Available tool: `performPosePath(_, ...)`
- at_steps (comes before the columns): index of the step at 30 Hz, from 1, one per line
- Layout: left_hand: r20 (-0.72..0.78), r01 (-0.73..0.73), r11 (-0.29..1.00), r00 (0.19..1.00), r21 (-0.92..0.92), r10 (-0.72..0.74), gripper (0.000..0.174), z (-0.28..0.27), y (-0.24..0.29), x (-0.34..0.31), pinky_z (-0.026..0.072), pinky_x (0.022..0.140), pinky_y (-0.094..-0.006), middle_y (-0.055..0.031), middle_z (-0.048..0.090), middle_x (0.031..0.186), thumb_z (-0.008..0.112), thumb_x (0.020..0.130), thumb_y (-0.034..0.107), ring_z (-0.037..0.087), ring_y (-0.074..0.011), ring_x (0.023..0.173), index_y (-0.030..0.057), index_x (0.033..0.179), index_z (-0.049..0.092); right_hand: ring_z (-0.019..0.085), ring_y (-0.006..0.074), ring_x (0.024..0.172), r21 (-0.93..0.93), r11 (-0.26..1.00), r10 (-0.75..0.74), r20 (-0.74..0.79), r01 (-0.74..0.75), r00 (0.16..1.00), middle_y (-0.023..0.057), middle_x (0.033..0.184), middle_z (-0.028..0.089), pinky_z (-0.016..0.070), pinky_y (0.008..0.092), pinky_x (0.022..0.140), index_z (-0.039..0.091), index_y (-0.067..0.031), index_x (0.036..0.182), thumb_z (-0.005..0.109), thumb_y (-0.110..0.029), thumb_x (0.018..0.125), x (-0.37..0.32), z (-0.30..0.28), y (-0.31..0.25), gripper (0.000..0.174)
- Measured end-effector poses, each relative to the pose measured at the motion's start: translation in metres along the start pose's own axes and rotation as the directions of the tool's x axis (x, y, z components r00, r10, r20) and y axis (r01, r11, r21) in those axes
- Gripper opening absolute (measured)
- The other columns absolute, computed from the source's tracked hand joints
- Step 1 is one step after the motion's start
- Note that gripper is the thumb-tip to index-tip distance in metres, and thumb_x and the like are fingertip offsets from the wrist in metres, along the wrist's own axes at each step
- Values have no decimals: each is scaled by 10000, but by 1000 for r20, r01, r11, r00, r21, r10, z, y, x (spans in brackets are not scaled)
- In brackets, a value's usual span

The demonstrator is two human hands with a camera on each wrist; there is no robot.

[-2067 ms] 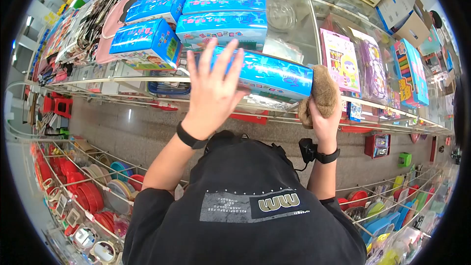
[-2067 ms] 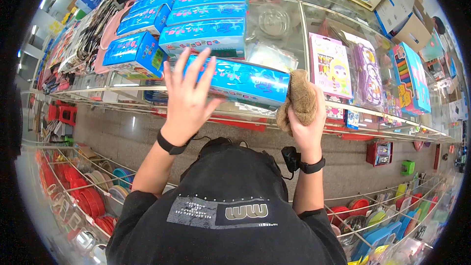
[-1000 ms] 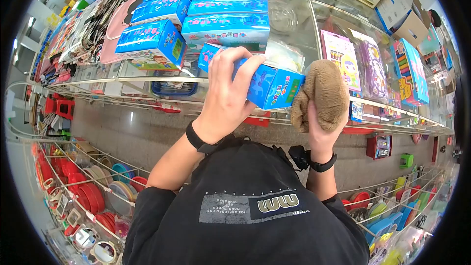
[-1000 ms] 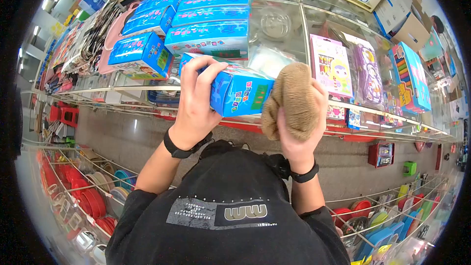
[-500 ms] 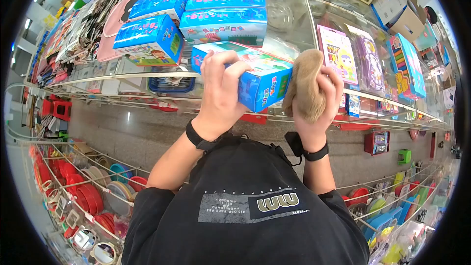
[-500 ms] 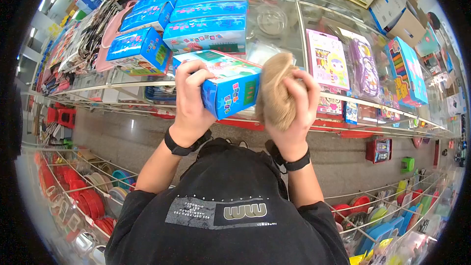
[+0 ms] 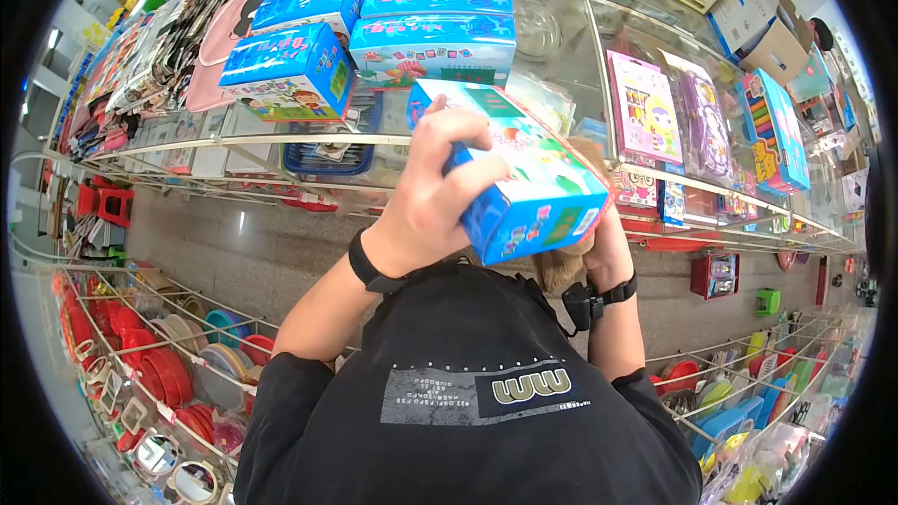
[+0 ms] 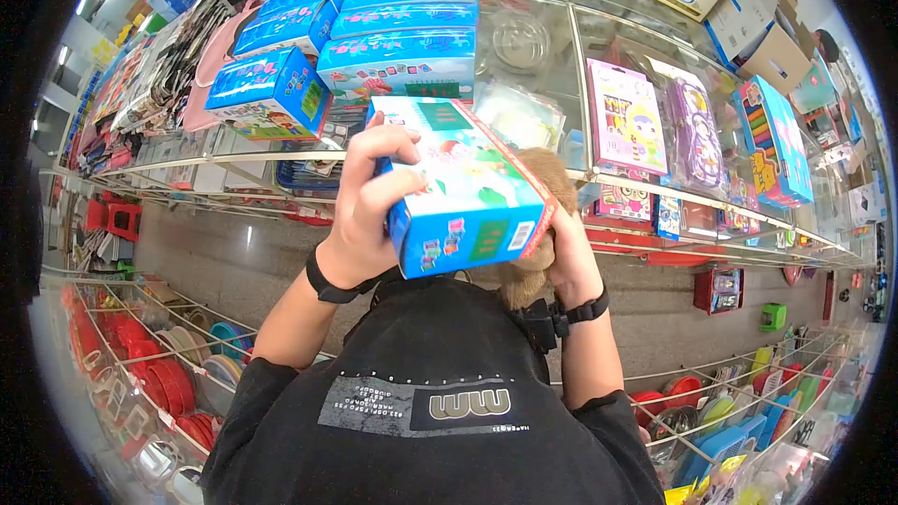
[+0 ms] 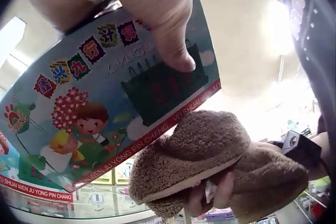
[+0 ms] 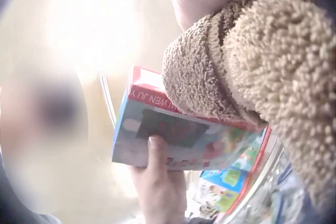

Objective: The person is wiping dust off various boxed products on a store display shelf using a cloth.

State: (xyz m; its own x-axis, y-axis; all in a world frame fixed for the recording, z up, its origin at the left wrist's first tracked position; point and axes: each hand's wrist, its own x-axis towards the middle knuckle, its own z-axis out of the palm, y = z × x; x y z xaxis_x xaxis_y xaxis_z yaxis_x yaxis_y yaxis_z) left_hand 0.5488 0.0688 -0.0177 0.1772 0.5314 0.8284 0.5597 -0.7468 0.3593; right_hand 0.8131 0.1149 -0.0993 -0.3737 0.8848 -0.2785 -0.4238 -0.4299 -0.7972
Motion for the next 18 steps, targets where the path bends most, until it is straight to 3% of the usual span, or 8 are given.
performPosePath(2,60,-33,999,998,-10,34,572,0,4,1,403,1166,-677,-120,574,1226,911,706,104,612,-351,1169,180,1206,645,677,285,1298,204,965,130,172,-165,976,166,1500,643,566,442,1078,519,-8,1554,551,-506,1113,3,0,1,666)
performPosePath(4,115,-30,999,993,-30,33,569,0,8,2,397,1170,-688,-114,574,1223,912,705,115,617,-362,1196,204,1193,635,664,294,1320,365,895,108,383,-257,917,180,1524,625,558,447,1092,503,-3,1565,550,-531,1109,6,-8,2,700)
performPosePath(8,229,-105,994,969,21,97,576,-3,7,7,382,1186,-689,-120,582,1252,914,730,132,600,-380,1263,244,1212,618,681,300,1297,299,915,173,318,-272,932,196,1510,634,566,436,1077,504,35,1549,593,-480,1094,8,-37,19,693)
performPosePath(10,268,-157,985,955,79,130,531,-5,10,8,374,1195,-687,-116,587,1265,887,762,118,583,-379,1288,266,1204,634,710,297,1250,281,925,130,403,-258,906,214,1433,685,570,424,1072,544,72,1499,664,-397,1038,6,-37,14,669)
performPosePath(11,279,-193,965,950,176,139,535,-10,14,9,422,1147,-639,-121,577,1252,866,787,125,576,-364,1262,335,1249,697,715,296,1240,278,923,137,410,-266,902,215,1410,698,570,420,1072,555,79,1487,677,-379,1023,4,-39,14,664)
performPosePath(14,107,-116,908,991,404,79,625,-1,27,8,458,1060,-577,-132,552,1252,880,777,164,581,-340,1192,396,1336,724,721,340,1233,288,939,75,367,-190,927,269,1429,671,550,458,1111,507,148,1483,665,-354,994,1,-41,14,718)
performPosePath(15,138,-111,878,989,466,51,718,-5,30,14,488,955,-488,-140,520,1241,899,756,175,578,-320,1124,371,1421,713,724,340,1227,249,962,29,305,-109,952,265,1425,675,552,453,1108,508,145,1484,673,-361,990,-3,-31,11,726)
performPosePath(18,253,64,927,953,370,-166,736,-7,30,16,515,899,-421,-144,499,1244,893,762,141,577,-308,1110,297,1454,694,713,324,1250,128,991,-65,186,42,980,245,1447,666,561,430,1093,493,129,1507,713,-389,966,-9,-19,9,780)
